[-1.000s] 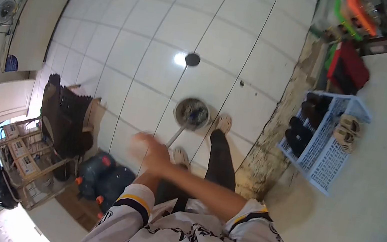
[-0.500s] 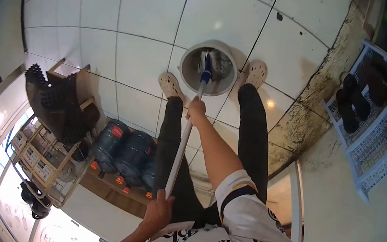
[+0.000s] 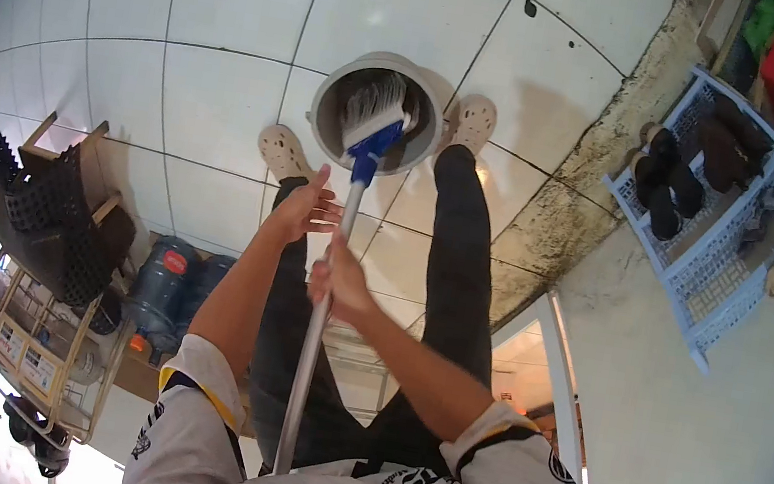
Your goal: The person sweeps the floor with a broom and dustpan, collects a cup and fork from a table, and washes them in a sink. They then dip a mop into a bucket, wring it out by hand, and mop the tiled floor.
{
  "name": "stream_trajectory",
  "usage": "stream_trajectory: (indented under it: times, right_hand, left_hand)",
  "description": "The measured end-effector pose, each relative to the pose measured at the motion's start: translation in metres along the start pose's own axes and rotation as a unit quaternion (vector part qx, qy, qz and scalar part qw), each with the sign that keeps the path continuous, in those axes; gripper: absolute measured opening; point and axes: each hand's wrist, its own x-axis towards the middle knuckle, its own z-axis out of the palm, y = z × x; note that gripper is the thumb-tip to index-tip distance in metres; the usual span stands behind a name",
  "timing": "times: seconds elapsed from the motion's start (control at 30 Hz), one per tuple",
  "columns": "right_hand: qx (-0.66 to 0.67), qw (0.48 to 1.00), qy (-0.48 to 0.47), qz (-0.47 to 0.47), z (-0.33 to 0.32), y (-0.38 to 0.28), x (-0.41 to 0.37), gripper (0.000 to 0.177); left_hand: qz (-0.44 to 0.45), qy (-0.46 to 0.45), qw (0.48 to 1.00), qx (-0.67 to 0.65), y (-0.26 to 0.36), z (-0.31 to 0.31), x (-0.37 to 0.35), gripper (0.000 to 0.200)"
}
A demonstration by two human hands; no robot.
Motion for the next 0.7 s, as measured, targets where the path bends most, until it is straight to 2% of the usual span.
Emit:
stream_trajectory:
  times: [0.03, 0.07, 0.1, 0.2, 0.23, 0.3, 0.33, 0.37, 0.43, 0.47, 0.53, 0.6, 0.67, 0.7]
  right_hand:
    - [0.047, 0.996, 0.038, 0.064, 0.011, 0.001, -0.023, 0.036]
    - [0.04, 0.998, -0.016, 0.047, 0.016, 0.01, -0.045, 0.039]
    - [0.057, 0.995, -0.023, 0.078, 0.02, 0.016, -0.061, 0.039]
    - [0.056, 0.993, -0.064, 0.088, 0.03, 0.026, -0.096, 0.036]
    - [0.024, 0.992, -0.091, 0.085, 0.033, 0.024, -0.107, 0.035]
    - [-0.036, 0.985, -0.147, 0.079, 0.032, 0.017, -0.127, 0.034]
    - [-0.197, 0.955, -0.223, -0.005, 0.01, 0.022, -0.113, 0.036]
    - [-0.35, 0.886, -0.29, -0.093, -0.029, 0.031, -0.081, 0.038]
    - [-0.35, 0.899, -0.249, -0.082, -0.074, 0.003, -0.054, 0.045]
    - [-0.196, 0.97, -0.142, 0.021, -0.084, -0.03, -0.04, 0.052]
    - [-0.134, 0.99, 0.019, 0.038, -0.082, -0.062, -0.006, 0.067]
    - [-0.021, 0.998, -0.028, 0.057, -0.08, -0.072, 0.027, 0.079]
    - [-0.073, 0.978, -0.163, -0.103, -0.096, -0.037, 0.114, 0.087]
    - [-0.036, 0.972, -0.189, -0.135, -0.089, -0.038, 0.124, 0.09]
  left_hand:
    - [-0.015, -0.052, 0.997, -0.059, 0.007, 0.018, -0.008, 0.06]
    - [-0.032, -0.101, 0.988, -0.116, 0.018, 0.037, -0.024, 0.057]
    - [-0.049, -0.147, 0.973, -0.172, 0.023, 0.047, -0.033, 0.055]
    - [-0.021, -0.15, 0.952, -0.265, 0.002, 0.046, -0.03, 0.042]
    - [-0.02, -0.22, 0.901, -0.372, -0.004, 0.048, -0.04, 0.033]
    - [-0.049, -0.265, 0.859, -0.436, -0.012, 0.048, -0.059, 0.032]
    - [-0.062, -0.285, 0.835, -0.467, -0.016, 0.046, -0.068, 0.032]
    - [-0.062, -0.271, 0.836, -0.473, -0.019, 0.047, -0.074, 0.033]
    - [-0.061, -0.282, 0.814, -0.503, -0.02, 0.054, -0.097, 0.033]
    - [-0.06, -0.29, 0.802, -0.518, -0.021, 0.059, -0.11, 0.033]
    - [-0.075, -0.309, 0.756, -0.572, -0.024, 0.068, -0.136, 0.036]
    - [-0.082, -0.304, 0.728, -0.609, -0.024, 0.076, -0.166, 0.041]
    - [-0.078, -0.317, 0.692, -0.644, -0.032, 0.077, -0.188, 0.045]
    - [-0.078, -0.323, 0.673, -0.661, -0.036, 0.078, -0.197, 0.048]
